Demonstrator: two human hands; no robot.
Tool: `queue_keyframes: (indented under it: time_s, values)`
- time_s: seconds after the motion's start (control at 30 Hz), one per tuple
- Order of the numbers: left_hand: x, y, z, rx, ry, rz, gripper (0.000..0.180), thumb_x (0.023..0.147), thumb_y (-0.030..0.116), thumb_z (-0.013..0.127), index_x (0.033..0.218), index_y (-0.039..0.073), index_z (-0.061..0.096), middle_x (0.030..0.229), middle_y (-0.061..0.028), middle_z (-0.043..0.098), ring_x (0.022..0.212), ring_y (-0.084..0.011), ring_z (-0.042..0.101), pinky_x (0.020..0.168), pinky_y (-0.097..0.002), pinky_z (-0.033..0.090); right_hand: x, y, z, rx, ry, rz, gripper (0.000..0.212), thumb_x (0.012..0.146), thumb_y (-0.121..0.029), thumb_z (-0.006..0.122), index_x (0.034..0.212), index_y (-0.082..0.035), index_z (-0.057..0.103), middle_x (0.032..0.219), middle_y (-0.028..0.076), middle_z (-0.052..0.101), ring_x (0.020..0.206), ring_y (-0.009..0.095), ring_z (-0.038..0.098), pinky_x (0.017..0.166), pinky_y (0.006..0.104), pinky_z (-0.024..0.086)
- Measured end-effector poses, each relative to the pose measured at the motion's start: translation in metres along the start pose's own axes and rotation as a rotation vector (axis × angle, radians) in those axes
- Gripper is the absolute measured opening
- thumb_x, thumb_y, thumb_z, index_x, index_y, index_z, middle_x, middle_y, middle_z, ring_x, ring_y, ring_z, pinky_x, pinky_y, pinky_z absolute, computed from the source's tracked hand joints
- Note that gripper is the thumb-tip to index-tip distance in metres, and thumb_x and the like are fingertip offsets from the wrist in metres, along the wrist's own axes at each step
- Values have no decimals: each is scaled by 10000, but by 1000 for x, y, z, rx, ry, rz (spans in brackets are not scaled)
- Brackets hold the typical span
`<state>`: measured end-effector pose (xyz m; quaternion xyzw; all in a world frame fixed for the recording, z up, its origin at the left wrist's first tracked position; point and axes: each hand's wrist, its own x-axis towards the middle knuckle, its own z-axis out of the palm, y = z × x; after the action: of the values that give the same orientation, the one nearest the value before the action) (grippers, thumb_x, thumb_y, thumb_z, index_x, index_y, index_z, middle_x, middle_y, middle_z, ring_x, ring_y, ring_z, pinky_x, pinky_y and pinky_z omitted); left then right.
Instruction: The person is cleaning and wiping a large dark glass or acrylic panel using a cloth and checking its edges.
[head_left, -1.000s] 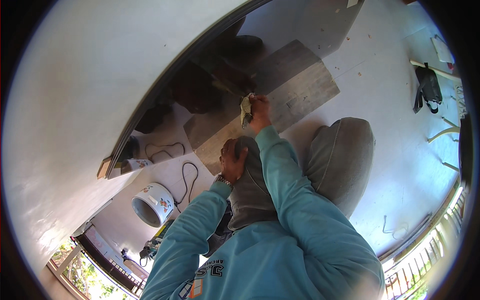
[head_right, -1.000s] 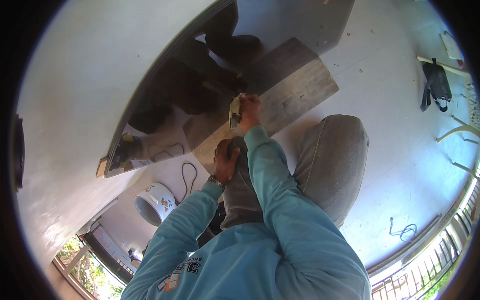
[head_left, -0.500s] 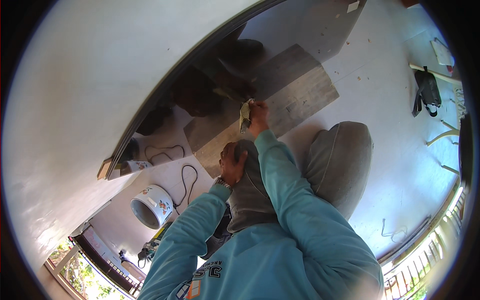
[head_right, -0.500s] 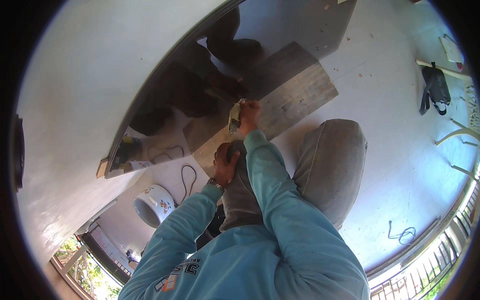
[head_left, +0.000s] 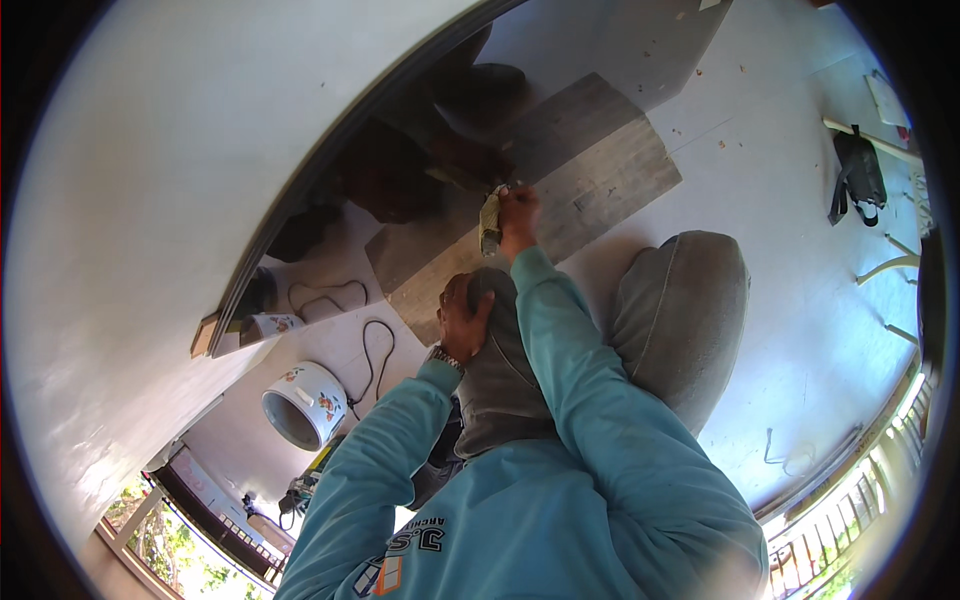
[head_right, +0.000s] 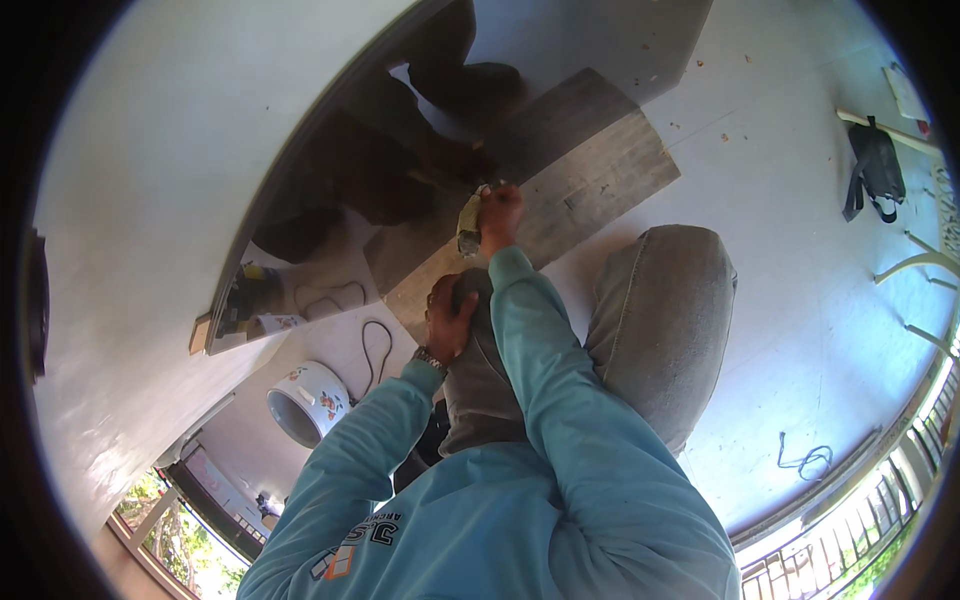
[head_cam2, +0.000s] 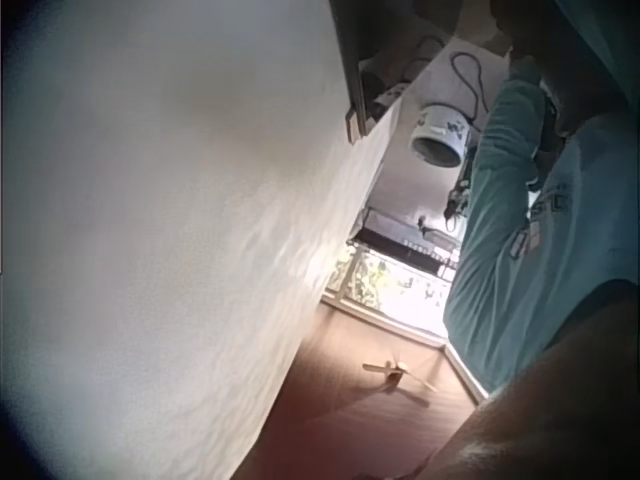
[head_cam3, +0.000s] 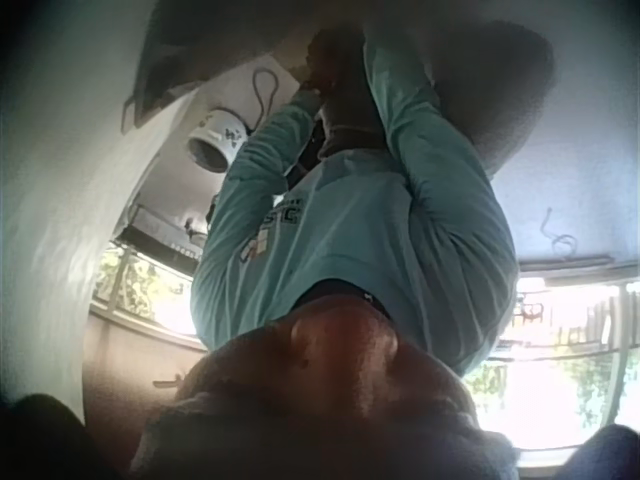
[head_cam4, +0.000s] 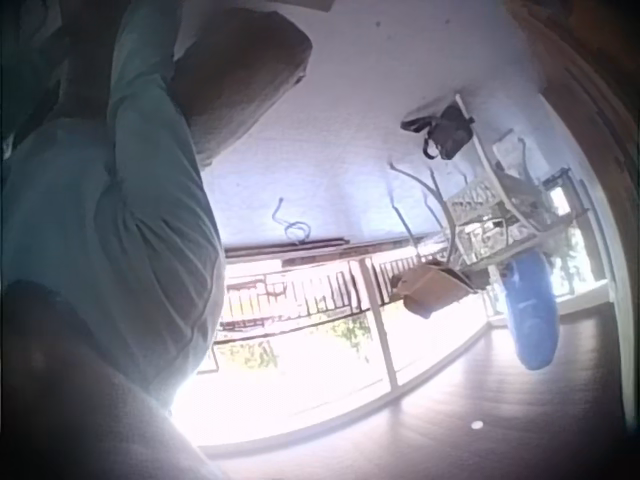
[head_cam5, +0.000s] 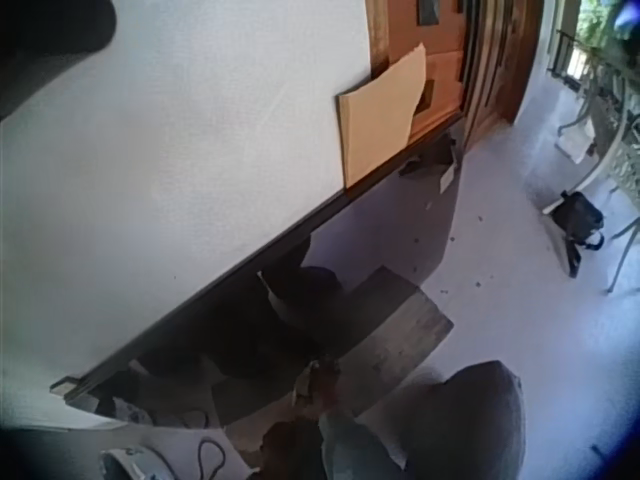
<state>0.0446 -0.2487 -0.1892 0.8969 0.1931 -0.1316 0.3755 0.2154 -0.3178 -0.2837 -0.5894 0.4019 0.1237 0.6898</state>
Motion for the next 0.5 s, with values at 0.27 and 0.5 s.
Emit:
queue_keyframes:
  time_s: [0.27, 0.5]
  values:
    - [4, 5, -2, 10, -16, -38, 536, 863, 392, 611, 1270, 57, 516, 1299, -200, 521, 1199, -415, 467, 1011, -486, 380, -6, -2, -2, -72, -4, -128, 139, 868, -102, 687, 873, -44, 562, 783, 53, 589, 695, 149, 548, 625, 350, 473]
    - [4, 1, 3, 1, 8, 14, 533, 862, 388, 617, 1267, 56, 518, 1298, -202, 520, 1194, -413, 471, 1006, -482, 382, 10, -3, -1, -21, -7, -46, 146, 843, -103, 691, 848, -16, 573, 769, 68, 597, 740, 157, 552, 698, 352, 471]
